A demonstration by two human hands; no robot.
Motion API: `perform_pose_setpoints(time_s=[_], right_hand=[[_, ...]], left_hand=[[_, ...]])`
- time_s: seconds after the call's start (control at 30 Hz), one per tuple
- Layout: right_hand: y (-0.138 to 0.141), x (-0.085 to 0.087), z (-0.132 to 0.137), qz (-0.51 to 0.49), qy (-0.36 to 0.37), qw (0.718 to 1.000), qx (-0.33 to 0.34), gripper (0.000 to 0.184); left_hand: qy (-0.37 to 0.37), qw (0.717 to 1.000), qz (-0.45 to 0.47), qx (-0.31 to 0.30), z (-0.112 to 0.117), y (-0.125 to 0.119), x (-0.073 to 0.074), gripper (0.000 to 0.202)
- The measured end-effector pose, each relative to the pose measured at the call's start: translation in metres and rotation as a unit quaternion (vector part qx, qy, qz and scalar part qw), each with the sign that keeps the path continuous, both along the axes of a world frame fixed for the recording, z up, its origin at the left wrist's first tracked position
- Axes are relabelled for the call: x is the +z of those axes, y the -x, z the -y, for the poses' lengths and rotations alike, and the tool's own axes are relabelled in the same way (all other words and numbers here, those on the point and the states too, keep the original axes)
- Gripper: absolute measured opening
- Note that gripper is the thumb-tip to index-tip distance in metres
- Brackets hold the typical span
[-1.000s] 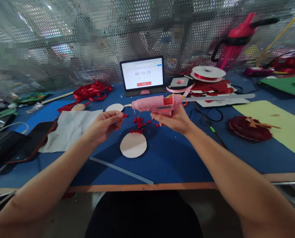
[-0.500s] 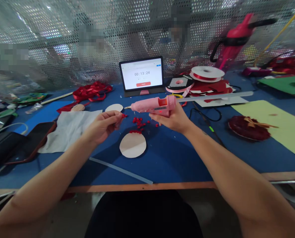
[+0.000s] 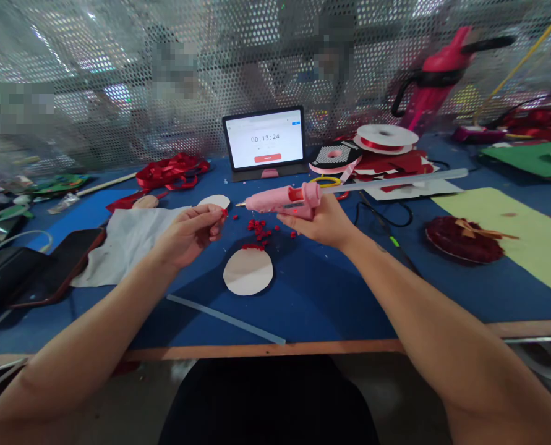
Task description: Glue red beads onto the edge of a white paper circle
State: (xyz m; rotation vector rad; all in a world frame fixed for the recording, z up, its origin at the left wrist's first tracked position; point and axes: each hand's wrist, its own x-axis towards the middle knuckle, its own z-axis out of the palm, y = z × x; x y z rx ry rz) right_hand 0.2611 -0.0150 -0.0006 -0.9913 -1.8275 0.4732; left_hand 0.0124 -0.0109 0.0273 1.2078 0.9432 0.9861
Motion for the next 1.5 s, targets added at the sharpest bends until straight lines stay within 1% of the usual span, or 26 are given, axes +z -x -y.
perform_pose_setpoints(time_s=[0.1,0.17,0.23,0.3,0.43,0.53,0.6,0.67,0.8,0.93,1.0,1.07,1.23,1.4,1.5], right_hand=[[0.000,0.006,0.004,-0.026,0.013,1.000,0.007,0.013],[0.000,0.007,0.005,-0.037,0.025,0.998,0.033,0.014],[0.000,0.006,0.006,-0.032,0.034,0.997,0.062,0.014],[0.000,0.002,0.004,-0.019,0.039,0.997,0.071,0.014],[-0.001,-0.002,-0.001,0.006,0.023,0.999,0.028,0.018],[-0.002,0.000,-0.003,-0.004,0.024,1.000,-0.020,0.016],[-0.002,0.002,-0.002,-0.026,0.038,0.998,-0.044,0.019],[-0.002,0.005,0.000,-0.049,0.050,0.996,-0.058,0.021],[0.000,0.009,0.002,-0.086,0.068,0.992,-0.061,0.019],[0.000,0.009,0.002,-0.087,0.069,0.993,-0.049,0.022],[0.001,0.009,0.003,-0.080,0.065,0.993,-0.049,0.025],[0.001,0.008,0.003,-0.073,0.061,0.994,-0.053,0.026],[0.003,0.010,0.005,-0.076,0.064,0.994,-0.052,0.023],[0.003,0.008,0.003,-0.082,0.056,0.994,-0.048,0.020],[0.002,0.007,0.003,-0.079,0.057,0.994,-0.048,0.021]], left_hand=[[-0.010,0.999,-0.032,-0.012,0.001,0.000,-0.004,0.020],[-0.018,0.999,-0.047,-0.007,0.000,0.000,-0.007,0.021],[-0.018,0.999,-0.041,0.006,-0.001,0.000,-0.007,0.021],[-0.015,0.999,-0.025,0.020,-0.002,0.000,-0.006,0.021],[-0.007,0.999,-0.001,0.031,-0.003,0.001,0.000,0.022],[-0.010,0.999,-0.003,0.031,-0.003,0.003,0.002,0.023],[-0.024,0.999,-0.031,0.032,-0.004,0.004,0.002,0.023],[-0.050,0.995,-0.085,0.020,-0.004,0.005,0.001,0.022],[-0.105,0.972,-0.209,-0.028,-0.004,0.005,-0.004,0.015],[-0.166,0.926,-0.336,-0.042,-0.005,0.006,-0.009,0.008],[-0.178,0.907,-0.377,-0.061,-0.006,0.007,-0.009,0.009],[-0.173,0.897,-0.399,-0.081,-0.007,0.008,-0.008,0.010],[-0.133,0.889,-0.425,-0.104,-0.005,0.006,-0.004,0.010],[-0.154,0.870,-0.451,-0.130,-0.007,0.007,-0.006,0.011],[-0.155,0.868,-0.453,-0.128,-0.009,0.008,-0.009,0.011]])
